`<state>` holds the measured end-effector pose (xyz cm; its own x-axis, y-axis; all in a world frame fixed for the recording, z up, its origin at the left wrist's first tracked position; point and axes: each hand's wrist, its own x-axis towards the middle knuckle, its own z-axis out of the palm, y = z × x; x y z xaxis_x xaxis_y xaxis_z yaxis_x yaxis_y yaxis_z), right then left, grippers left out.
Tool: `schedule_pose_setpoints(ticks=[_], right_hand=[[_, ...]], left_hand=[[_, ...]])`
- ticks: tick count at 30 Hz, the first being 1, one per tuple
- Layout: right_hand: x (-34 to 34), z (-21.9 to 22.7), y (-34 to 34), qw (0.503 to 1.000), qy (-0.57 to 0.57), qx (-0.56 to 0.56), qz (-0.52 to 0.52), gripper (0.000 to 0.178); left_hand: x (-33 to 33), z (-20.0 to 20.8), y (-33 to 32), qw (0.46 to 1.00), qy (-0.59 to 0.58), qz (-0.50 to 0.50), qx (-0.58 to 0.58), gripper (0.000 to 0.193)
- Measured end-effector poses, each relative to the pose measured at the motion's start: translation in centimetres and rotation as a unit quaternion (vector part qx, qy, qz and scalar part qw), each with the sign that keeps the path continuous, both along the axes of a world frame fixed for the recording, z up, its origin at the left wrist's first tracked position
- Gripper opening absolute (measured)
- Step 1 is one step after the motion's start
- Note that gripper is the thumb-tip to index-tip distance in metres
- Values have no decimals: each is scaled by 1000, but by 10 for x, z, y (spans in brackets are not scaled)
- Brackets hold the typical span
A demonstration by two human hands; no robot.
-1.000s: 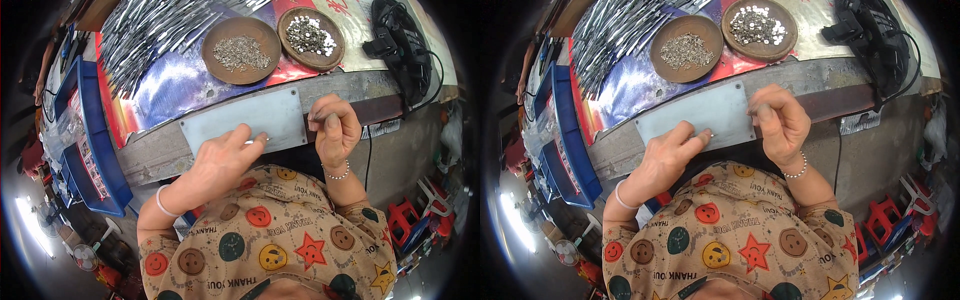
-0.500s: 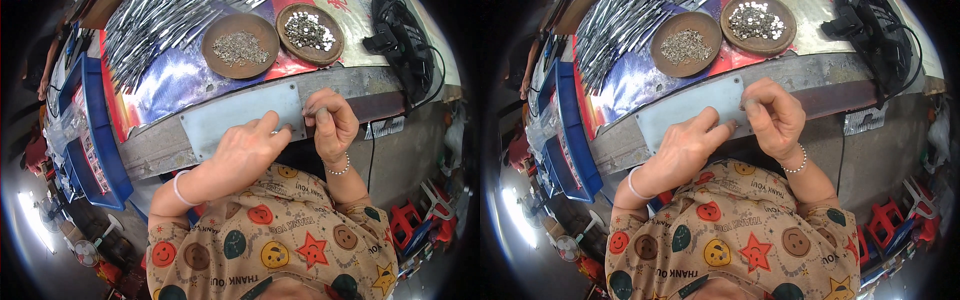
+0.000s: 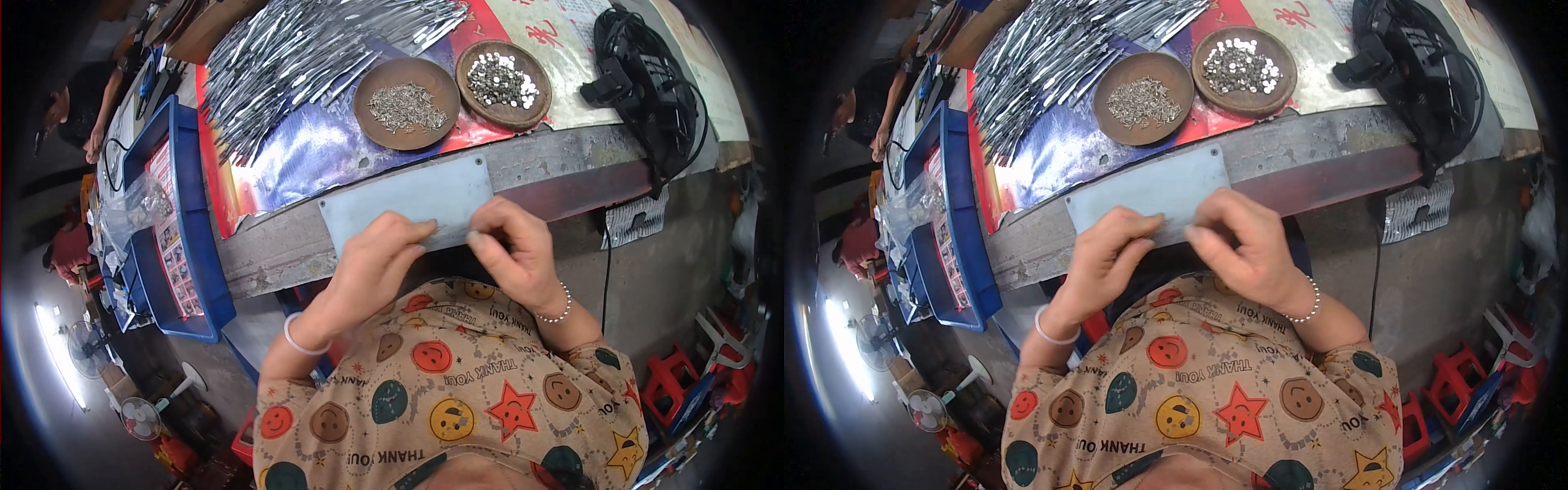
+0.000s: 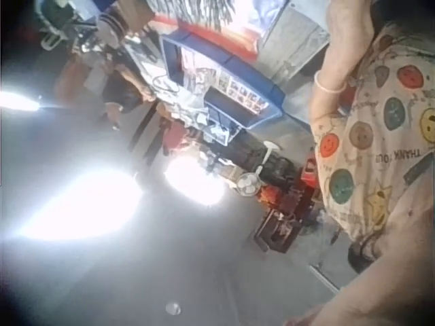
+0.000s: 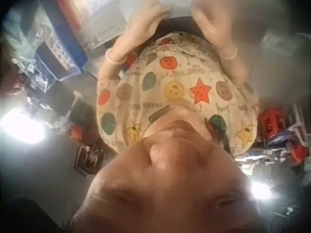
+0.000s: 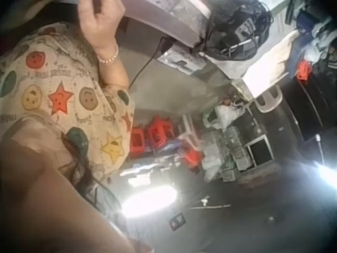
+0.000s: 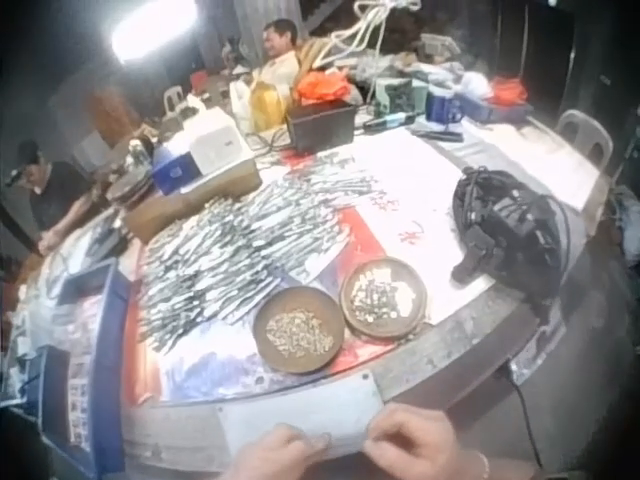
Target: The person assembles small metal components by picking parts from dishes, fitting them together by hand, and placing the assembled pieces into a blue bin.
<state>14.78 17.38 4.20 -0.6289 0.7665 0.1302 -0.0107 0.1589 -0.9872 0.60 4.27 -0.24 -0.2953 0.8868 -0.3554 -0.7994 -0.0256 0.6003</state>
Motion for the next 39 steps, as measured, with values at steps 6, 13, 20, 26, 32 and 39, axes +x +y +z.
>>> schedule_pose_setpoints(ticks=[6, 13, 20, 26, 32, 39], right_hand=[[-28, 0, -22, 997, 35, -15, 70, 16], [-53, -4, -29, 987, 35, 159, 15, 17], [-53, -4, -48, 981, -40, 187, 6, 12], [-65, -7, -26, 985, 85, 136, 59, 18], [-66, -14, -36, 934, 49, 351, -42, 19], [-90, -6, -54, 978, 195, 77, 0, 28]], left_hand=[[-40, 80, 9, 954, 261, -144, -34, 31], [-22, 57, -7, 975, 202, -72, 55, 28], [0, 38, -18, 963, 256, 27, 80, 26], [6, 38, -17, 920, 369, 109, 82, 30], [13, 37, -11, 919, 359, 160, 40, 26], [-6, 19, -31, 915, 344, 205, 48, 36]])
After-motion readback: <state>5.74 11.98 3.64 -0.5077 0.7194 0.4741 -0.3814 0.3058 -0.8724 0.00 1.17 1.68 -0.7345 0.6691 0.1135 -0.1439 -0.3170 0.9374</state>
